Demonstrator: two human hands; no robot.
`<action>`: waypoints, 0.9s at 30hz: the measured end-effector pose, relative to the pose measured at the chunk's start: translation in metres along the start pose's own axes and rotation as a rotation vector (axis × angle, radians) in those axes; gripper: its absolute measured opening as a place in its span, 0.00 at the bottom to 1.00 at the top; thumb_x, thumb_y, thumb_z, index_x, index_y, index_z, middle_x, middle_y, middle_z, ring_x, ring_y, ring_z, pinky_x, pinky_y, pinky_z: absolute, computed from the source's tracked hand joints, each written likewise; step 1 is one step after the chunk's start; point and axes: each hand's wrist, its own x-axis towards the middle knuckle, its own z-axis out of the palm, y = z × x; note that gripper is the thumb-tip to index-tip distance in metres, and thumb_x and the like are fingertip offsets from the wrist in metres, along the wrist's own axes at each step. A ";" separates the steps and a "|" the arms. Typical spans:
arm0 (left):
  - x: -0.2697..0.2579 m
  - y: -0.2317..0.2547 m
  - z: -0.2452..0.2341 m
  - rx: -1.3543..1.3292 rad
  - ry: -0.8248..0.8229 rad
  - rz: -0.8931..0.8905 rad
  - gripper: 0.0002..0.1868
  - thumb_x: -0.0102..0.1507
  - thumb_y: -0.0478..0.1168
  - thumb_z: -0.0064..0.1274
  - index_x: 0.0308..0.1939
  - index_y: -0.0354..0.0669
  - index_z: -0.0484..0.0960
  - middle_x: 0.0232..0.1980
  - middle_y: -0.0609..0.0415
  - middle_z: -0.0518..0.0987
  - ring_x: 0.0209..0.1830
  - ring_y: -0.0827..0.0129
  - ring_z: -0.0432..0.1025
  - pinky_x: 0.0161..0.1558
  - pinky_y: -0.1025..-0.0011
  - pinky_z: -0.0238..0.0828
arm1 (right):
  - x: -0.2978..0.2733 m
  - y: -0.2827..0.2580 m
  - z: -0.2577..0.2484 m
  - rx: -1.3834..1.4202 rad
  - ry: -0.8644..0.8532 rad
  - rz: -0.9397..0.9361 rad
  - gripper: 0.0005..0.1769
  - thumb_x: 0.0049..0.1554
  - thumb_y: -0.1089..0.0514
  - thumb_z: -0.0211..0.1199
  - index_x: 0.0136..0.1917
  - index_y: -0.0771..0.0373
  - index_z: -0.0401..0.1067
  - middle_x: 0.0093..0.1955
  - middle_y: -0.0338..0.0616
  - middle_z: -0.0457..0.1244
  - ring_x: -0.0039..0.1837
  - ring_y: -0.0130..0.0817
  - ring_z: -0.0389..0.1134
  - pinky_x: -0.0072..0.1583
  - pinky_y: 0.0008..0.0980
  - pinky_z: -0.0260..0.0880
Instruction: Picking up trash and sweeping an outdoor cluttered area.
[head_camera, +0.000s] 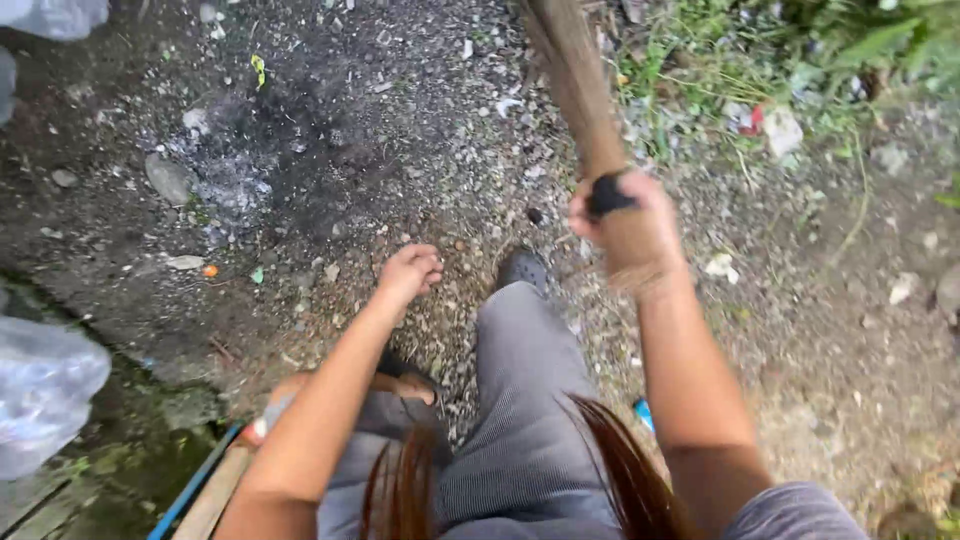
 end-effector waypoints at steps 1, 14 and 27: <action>-0.017 0.001 0.012 -0.065 0.014 0.022 0.18 0.66 0.40 0.50 0.59 0.41 0.79 0.45 0.55 0.84 0.39 0.74 0.78 0.38 0.71 0.71 | -0.029 -0.003 0.017 0.015 -0.065 -0.001 0.24 0.47 0.60 0.66 0.52 0.77 0.67 0.38 0.57 0.68 0.39 0.48 0.74 0.42 0.44 0.78; -0.163 0.011 0.067 0.360 -0.017 -0.090 0.17 0.61 0.34 0.53 0.54 0.38 0.82 0.36 0.52 0.84 0.32 0.70 0.76 0.38 0.71 0.73 | -0.106 0.045 -0.067 -0.146 -0.234 0.155 0.13 0.54 0.60 0.61 0.45 0.75 0.71 0.41 0.57 0.70 0.42 0.44 0.73 0.48 0.41 0.78; -0.150 0.142 0.160 0.126 0.087 0.316 0.10 0.66 0.25 0.46 0.37 0.33 0.83 0.39 0.52 0.83 0.34 0.69 0.77 0.36 0.72 0.74 | -0.104 -0.012 -0.047 -0.095 -0.277 0.188 0.16 0.54 0.51 0.67 0.47 0.67 0.76 0.38 0.48 0.70 0.38 0.39 0.72 0.44 0.37 0.75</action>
